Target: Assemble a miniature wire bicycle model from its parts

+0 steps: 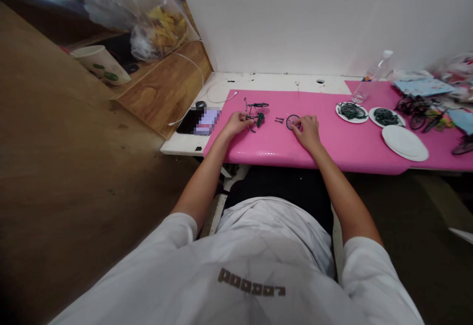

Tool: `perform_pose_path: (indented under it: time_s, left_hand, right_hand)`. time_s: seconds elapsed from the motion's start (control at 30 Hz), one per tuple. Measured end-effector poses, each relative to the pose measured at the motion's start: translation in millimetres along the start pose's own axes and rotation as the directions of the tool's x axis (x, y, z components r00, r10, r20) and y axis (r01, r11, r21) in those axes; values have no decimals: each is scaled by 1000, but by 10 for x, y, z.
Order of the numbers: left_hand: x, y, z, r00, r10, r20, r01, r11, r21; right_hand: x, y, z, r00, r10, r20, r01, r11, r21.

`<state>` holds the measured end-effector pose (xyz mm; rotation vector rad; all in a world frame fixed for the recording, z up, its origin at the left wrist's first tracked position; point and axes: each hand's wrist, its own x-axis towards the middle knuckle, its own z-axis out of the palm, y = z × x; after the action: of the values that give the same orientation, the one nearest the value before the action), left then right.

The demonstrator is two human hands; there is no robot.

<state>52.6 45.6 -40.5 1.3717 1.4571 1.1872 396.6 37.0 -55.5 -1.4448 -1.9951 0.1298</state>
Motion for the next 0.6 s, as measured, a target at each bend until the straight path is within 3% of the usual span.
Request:
perform_pose_path:
  time_s: [0.13,0.3,0.6]
  left_hand:
    - [-63,85,43,999,-42,32,47,981,-190]
    - [-94,155,53,999,-30,26,35,976,-216]
    - [-79,131,50,994,54,99,-25,964,-266]
  right_hand:
    - [7,-18,-24,997,40,-66,-40,999,8]
    - [60,67,-94,975,133,-175,-139,990,-18]
    - [119,308,-244,924,367,-105,-368,930,3]
